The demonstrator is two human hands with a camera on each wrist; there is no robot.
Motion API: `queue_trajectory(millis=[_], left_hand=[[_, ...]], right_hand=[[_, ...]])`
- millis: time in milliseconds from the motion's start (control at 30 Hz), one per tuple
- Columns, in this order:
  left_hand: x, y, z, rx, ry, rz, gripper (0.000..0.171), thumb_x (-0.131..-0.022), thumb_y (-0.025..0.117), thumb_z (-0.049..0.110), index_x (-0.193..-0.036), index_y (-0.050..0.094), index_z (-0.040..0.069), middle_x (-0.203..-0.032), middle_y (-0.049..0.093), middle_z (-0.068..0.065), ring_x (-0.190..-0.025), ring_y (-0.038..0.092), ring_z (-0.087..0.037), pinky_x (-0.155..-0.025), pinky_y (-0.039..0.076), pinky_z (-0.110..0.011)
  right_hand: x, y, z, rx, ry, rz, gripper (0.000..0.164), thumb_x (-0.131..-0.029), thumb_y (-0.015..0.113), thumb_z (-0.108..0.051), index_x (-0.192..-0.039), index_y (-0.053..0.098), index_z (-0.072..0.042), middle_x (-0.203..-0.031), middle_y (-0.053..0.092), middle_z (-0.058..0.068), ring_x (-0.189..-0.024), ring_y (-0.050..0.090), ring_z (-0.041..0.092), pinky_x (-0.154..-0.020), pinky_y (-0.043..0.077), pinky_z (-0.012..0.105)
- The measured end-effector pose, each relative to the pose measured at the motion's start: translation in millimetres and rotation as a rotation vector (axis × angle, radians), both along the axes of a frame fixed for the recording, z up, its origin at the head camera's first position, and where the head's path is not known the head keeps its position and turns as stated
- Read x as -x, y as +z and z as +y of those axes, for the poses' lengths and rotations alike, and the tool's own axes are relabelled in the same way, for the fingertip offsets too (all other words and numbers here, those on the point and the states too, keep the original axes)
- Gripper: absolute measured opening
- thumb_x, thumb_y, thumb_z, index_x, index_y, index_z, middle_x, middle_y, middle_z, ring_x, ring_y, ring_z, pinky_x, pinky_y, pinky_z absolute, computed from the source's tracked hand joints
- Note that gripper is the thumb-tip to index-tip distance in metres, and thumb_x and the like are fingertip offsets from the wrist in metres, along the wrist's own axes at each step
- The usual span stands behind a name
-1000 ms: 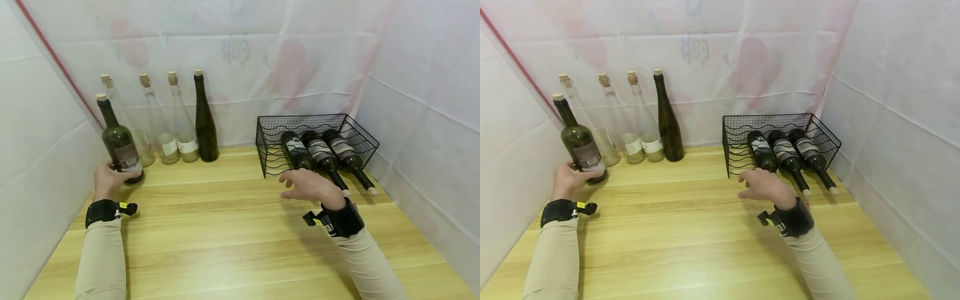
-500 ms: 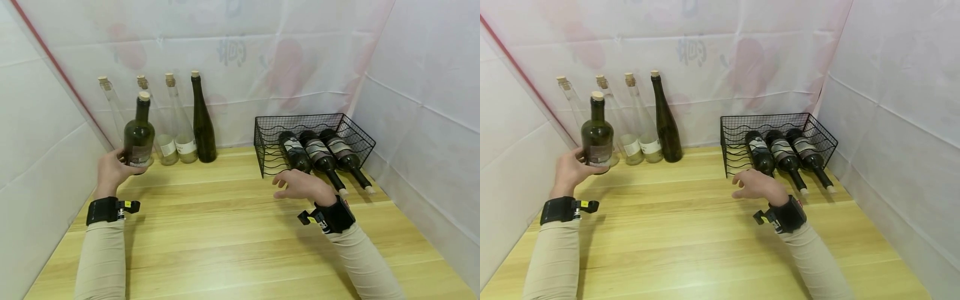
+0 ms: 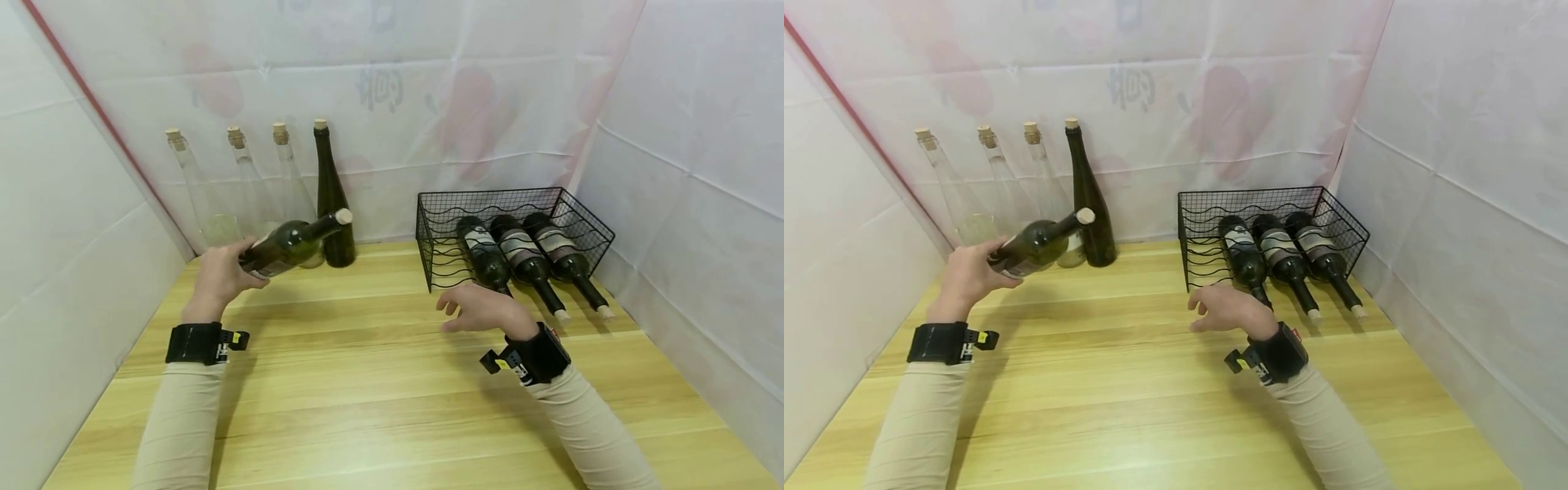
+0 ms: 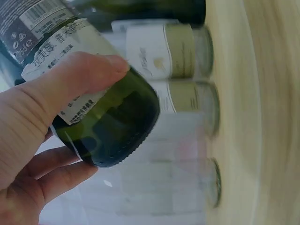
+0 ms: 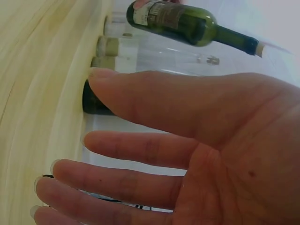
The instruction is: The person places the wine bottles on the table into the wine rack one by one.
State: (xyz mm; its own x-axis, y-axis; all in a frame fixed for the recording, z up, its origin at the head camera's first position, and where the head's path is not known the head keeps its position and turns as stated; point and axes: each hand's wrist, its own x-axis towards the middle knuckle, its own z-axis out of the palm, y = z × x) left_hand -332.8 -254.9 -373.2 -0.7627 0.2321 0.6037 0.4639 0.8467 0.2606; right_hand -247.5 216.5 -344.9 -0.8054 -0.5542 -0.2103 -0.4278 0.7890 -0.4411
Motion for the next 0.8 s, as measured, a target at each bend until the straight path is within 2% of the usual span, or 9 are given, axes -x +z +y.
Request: queue_trajectory(millis=[133,300,333,467,633,800], left_hand=[[-1.0,2.6,16,0.076,-0.030,0.009,0.081,-0.046,0.097,0.011,-0.122,0.069,0.005,-0.095,0.072,-0.027,-0.077,0.067,-0.050,-0.068,0.052,-0.060],[-4.4,3.6,33,0.165,-0.047,0.001,0.083,-0.045,0.098,0.015,-0.122,0.069,0.010,-0.086,0.072,-0.026,-0.069,0.065,-0.047,-0.059,0.052,-0.059],[-5.7,3.9,36,0.178,-0.048,-0.015,0.083,-0.046,0.099,0.016,-0.123,0.069,0.010,-0.082,0.071,-0.025,-0.065,0.064,-0.045,-0.055,0.051,-0.057],[-10.7,5.5,50,0.212,-0.077,-0.097,0.087,-0.048,0.100,0.021,-0.128,0.068,0.008,-0.079,0.071,-0.022,-0.062,0.061,-0.041,-0.053,0.051,-0.052],[-15.1,6.0,64,0.238,-0.138,-0.196,0.087,-0.051,0.099,0.023,-0.130,0.067,0.007,-0.085,0.073,-0.019,-0.065,0.064,-0.034,-0.061,0.054,-0.048],[-19.2,5.6,75,0.278,-0.189,-0.235,0.086,-0.051,0.099,0.021,-0.130,0.067,0.009,-0.088,0.074,-0.013,-0.065,0.065,-0.028,-0.063,0.055,-0.044]], right_hand=[[0.5,-0.3,-1,-0.010,-0.009,0.008,0.039,-0.092,0.072,-0.021,-0.126,0.063,-0.005,-0.120,0.066,0.017,-0.111,0.063,0.034,-0.083,0.055,0.031],[-0.8,0.6,-2,-0.011,-0.021,-0.010,0.040,-0.093,0.071,-0.022,-0.128,0.062,-0.004,-0.122,0.065,0.020,-0.112,0.063,0.034,-0.084,0.054,0.031],[-1.0,0.8,-2,-0.009,-0.027,-0.012,0.041,-0.093,0.071,-0.022,-0.129,0.061,-0.005,-0.122,0.065,0.020,-0.112,0.063,0.034,-0.084,0.054,0.032],[-2.0,1.5,-3,0.001,-0.040,-0.011,0.044,-0.094,0.071,-0.023,-0.131,0.059,-0.004,-0.123,0.065,0.018,-0.114,0.062,0.035,-0.085,0.054,0.032],[-2.9,3.5,-2,0.030,-0.054,0.004,0.047,-0.095,0.069,-0.022,-0.136,0.056,-0.004,-0.123,0.065,0.017,-0.115,0.062,0.035,-0.087,0.054,0.032],[-3.0,3.5,-1,0.062,-0.055,0.025,0.049,-0.096,0.067,-0.022,-0.139,0.054,-0.003,-0.124,0.064,0.018,-0.114,0.062,0.035,-0.092,0.052,0.034]])
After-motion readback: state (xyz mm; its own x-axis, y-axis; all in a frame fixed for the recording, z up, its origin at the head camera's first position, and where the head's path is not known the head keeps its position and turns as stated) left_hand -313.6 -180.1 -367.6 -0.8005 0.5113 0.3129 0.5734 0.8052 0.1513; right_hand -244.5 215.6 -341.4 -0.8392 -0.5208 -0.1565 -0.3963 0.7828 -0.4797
